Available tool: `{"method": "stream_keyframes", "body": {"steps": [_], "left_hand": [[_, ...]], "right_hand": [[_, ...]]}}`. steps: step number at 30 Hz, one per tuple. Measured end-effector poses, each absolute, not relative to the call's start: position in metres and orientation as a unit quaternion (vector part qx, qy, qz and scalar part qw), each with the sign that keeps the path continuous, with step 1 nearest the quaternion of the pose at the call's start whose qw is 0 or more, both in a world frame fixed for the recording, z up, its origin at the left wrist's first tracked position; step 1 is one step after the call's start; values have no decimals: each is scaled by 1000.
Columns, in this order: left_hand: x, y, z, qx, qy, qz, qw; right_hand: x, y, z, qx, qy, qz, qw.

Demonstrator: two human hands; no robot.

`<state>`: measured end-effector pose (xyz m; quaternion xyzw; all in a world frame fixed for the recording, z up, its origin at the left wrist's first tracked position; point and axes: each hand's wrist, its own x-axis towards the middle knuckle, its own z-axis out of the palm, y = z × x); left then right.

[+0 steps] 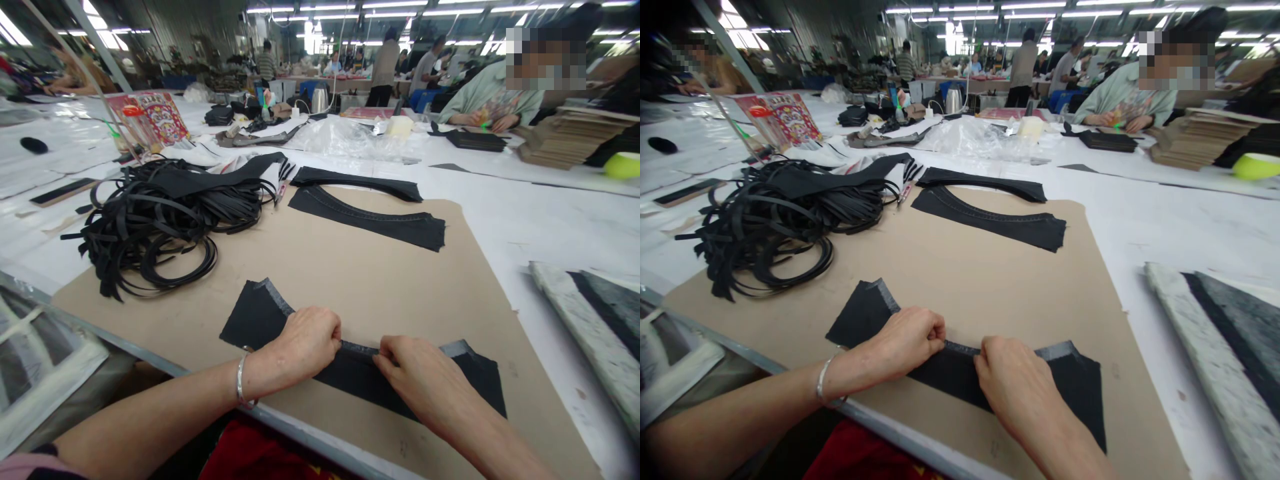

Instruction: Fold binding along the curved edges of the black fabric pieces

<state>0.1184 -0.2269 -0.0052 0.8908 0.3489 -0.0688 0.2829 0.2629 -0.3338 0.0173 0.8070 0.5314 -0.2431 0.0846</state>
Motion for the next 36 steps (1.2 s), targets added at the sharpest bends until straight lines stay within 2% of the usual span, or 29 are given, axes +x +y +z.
{"method": "stream_keyframes", "body": {"steps": [24,32,36], "left_hand": [[119,-230,-9,889,350,-69,286],[114,-234,-14,893,372,-51,247],[111,-238,-14,931,311,16,191]], "right_hand": [[262,-335,14,803,545,-216,105],[255,-329,26,812,529,-217,119],[255,-330,29,813,530,-212,116]]}}
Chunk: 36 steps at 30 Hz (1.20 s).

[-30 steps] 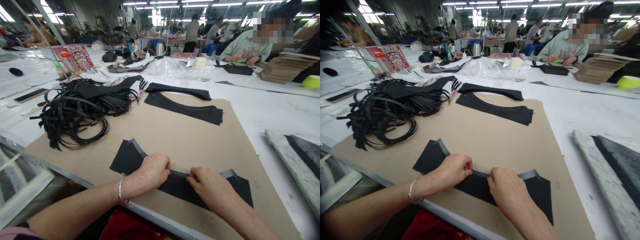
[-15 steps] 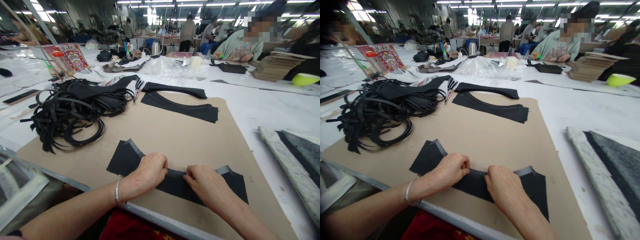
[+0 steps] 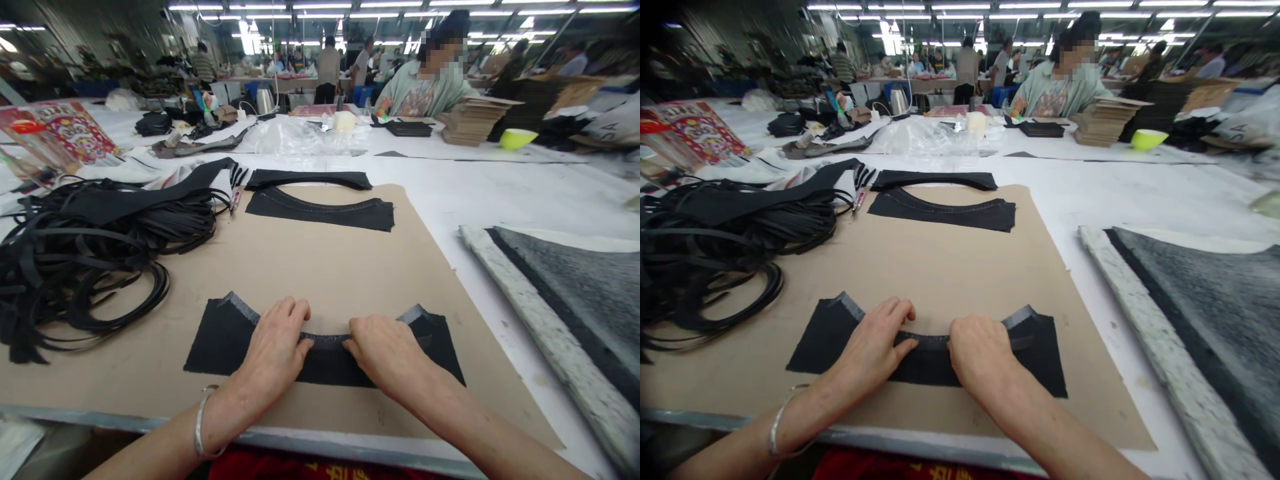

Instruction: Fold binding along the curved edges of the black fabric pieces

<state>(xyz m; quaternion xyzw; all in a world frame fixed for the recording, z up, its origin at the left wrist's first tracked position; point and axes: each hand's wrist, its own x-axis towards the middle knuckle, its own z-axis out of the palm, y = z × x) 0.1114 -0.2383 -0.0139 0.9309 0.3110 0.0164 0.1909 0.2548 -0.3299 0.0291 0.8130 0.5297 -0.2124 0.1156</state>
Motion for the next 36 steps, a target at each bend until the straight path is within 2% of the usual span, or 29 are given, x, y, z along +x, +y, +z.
{"method": "stream_keyframes", "body": {"steps": [6,9,14,22,36], "left_hand": [[110,-252,-23,986,62,20,153],[108,-257,-31,993,15,0,114],[106,-266,-39,999,11,-7,39],[112,-274,-34,999,18,-44,15],[109,-280,-47,999,25,25,-28]], "right_hand": [[254,-336,33,822,521,-208,98],[261,-341,34,827,517,-205,83],[288,-348,34,814,530,-232,49],[299,-331,47,784,548,-292,23],[303,-345,20,803,545,-229,76]]}}
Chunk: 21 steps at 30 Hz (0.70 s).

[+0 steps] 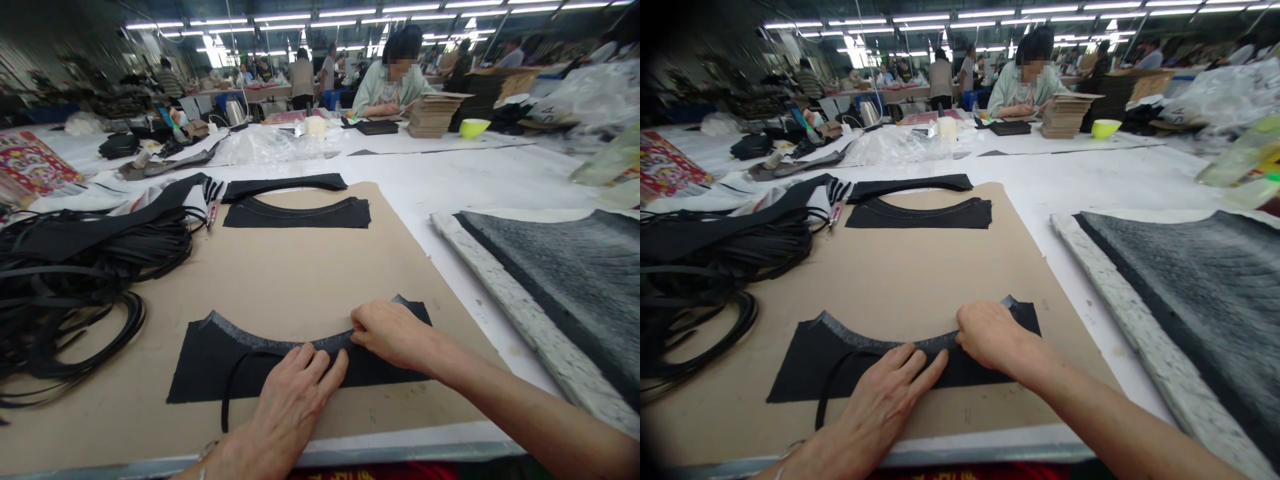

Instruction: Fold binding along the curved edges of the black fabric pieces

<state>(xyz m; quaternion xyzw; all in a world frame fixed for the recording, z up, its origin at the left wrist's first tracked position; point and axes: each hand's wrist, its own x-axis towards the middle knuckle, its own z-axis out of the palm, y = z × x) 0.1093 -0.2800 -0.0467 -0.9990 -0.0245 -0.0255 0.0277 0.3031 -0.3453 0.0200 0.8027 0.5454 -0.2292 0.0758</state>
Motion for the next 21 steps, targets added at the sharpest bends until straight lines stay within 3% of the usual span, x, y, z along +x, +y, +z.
{"method": "stream_keyframes", "body": {"steps": [10,21], "left_hand": [[112,-281,-41,-997,-47,-42,34],[114,-283,-57,-996,-22,-85,33]], "right_hand": [[317,-361,13,836,511,-195,38],[384,-394,0,820,406,-376,-147]]}}
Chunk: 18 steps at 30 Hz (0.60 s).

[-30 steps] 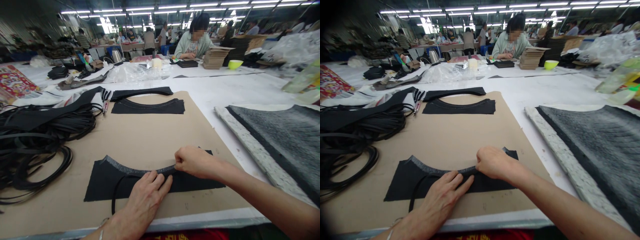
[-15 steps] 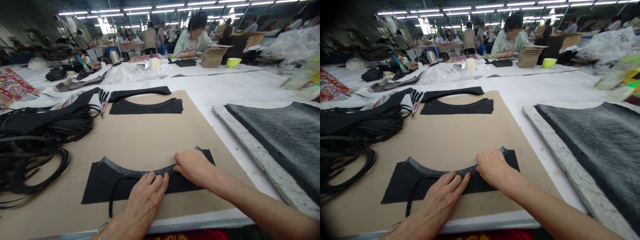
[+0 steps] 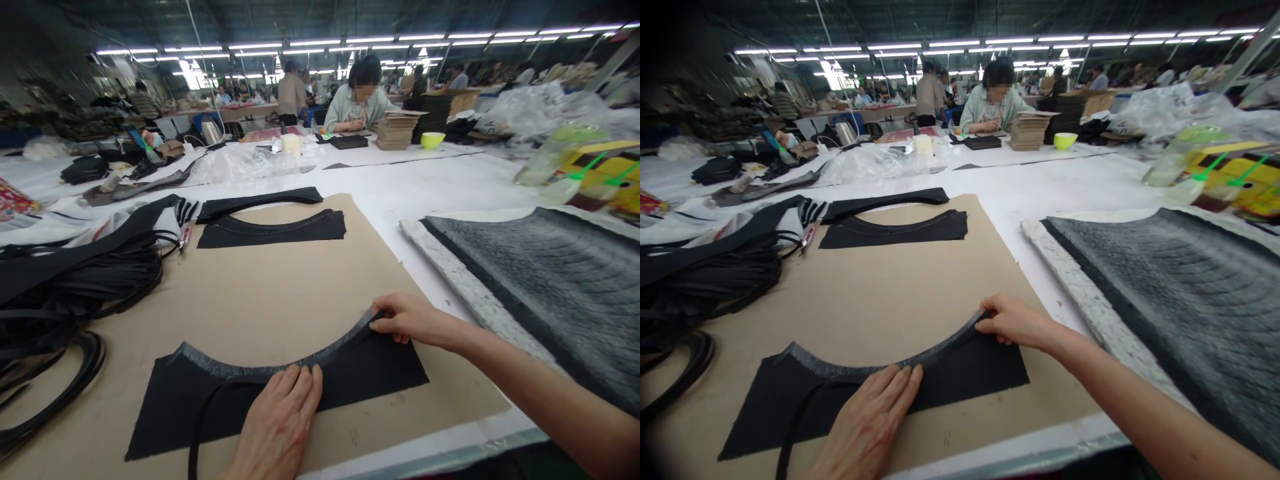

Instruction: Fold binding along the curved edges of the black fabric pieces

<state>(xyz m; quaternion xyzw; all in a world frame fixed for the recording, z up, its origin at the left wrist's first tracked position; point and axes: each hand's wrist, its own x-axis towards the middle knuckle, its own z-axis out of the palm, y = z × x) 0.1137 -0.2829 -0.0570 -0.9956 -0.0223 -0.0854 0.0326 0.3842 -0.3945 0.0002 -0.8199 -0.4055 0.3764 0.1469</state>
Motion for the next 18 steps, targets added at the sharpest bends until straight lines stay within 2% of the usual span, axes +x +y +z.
{"method": "stream_keyframes", "body": {"steps": [5,18], "left_hand": [[119,-286,-53,-997,-37,-62,21],[128,-285,-54,-999,-43,-6,-3]], "right_hand": [[381,-399,-13,-817,-406,370,175],[373,-396,-8,-853,-424,273,132]]}}
